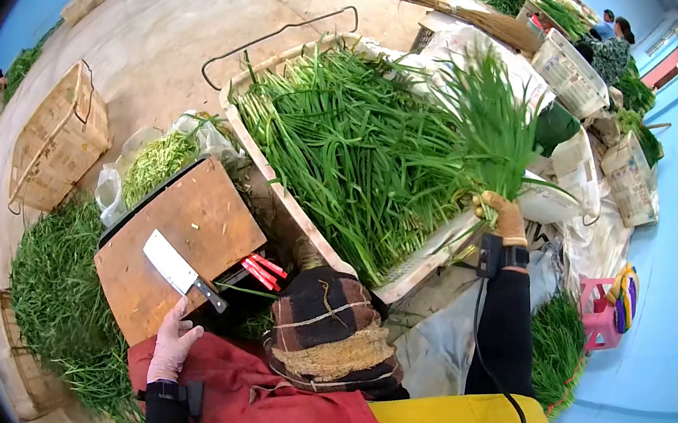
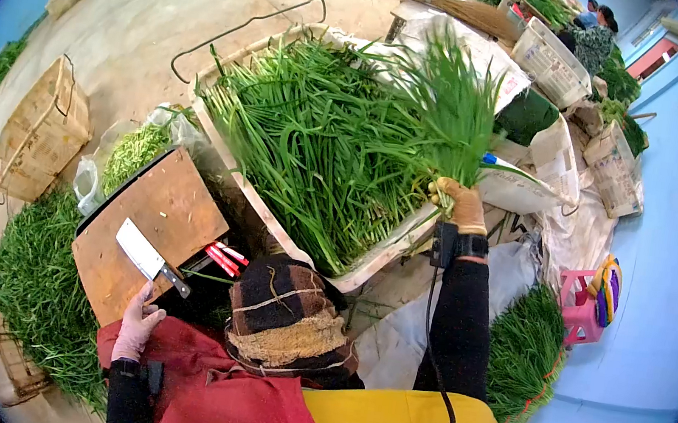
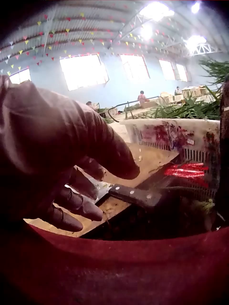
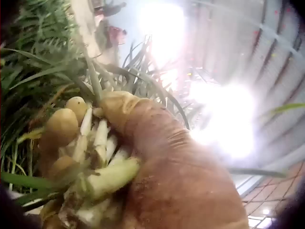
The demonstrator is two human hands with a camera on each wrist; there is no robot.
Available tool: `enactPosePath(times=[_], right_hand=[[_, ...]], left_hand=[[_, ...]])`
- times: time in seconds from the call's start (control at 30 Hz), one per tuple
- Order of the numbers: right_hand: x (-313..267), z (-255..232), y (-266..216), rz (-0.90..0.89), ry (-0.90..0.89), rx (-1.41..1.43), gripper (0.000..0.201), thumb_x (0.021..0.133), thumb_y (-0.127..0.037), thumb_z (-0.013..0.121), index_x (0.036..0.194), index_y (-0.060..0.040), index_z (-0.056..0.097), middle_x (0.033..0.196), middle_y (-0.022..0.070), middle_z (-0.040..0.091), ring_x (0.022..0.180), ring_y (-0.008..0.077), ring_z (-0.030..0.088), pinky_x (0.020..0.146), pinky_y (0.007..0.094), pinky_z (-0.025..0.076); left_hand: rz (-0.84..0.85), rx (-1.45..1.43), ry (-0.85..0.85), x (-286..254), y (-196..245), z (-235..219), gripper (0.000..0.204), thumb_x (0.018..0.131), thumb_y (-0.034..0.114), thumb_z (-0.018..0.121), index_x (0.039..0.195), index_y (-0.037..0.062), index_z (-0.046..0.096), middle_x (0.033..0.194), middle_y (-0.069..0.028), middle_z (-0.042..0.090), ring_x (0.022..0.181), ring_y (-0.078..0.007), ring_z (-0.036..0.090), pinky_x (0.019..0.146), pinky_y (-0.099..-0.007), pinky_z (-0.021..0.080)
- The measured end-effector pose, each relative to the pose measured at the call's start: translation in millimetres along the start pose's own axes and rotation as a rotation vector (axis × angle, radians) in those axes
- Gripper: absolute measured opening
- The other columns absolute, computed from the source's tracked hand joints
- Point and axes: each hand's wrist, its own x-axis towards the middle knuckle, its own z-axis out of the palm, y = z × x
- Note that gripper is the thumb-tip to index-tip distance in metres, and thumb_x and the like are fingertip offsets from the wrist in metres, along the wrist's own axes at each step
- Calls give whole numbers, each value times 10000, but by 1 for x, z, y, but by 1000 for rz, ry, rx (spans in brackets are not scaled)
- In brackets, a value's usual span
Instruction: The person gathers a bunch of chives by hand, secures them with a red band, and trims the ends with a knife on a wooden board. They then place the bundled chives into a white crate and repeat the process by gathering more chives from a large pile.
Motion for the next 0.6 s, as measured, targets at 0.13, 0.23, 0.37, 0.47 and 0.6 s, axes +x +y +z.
enactPosePath(times=[0.13, 0.23, 0.37, 0.47, 0.6], right_hand=[[-11, -1, -3, -70, -3, 124, 224, 870, -163, 652, 974, 35, 638, 852, 138, 689, 633, 164, 642, 522, 244, 533], [-22, -11, -29, -32, -201, 158, 272, 862, -211, 659, 984, 30, 624, 938, 139, 664, 676, 175, 643, 457, 232, 531], [-46, -9, -49, -185, -199, 321, 300, 864, -197, 666, 1035, 41, 601, 940, 165, 651, 693, 200, 635, 452, 231, 516], [-52, -8, -55, -262, -199, 338, 311, 860, -191, 675, 1056, 40, 602, 931, 174, 650, 705, 210, 640, 454, 230, 517], [-83, 11, -62, -322, -206, 318, 314, 853, -190, 680, 1060, 37, 616, 899, 184, 668, 680, 217, 654, 452, 236, 529]], left_hand=[[23, 61, 3, 0, 4, -1, 771, 763, -45, 678, 1463, 53, 370, 1350, -96, 496, 976, -174, 546, 882, -307, 497], [47, 27, 5, 2, -2, 1, 755, 766, -41, 685, 1453, 47, 384, 1342, -94, 502, 959, -169, 548, 870, -303, 500], [65, 104, 18, -1, -1, -1, 744, 770, -26, 696, 1446, 41, 392, 1340, -93, 506, 943, -158, 550, 854, -297, 504], [83, 119, 11, 2, -4, -3, 740, 771, -20, 702, 1442, 38, 395, 1352, -95, 501, 935, -153, 554, 857, -291, 502], [46, -25, 6, 3, 0, -5, 671, 788, 2, 702, 1406, 23, 443, 1333, -100, 527, 986, -154, 579, 877, -288, 498]])
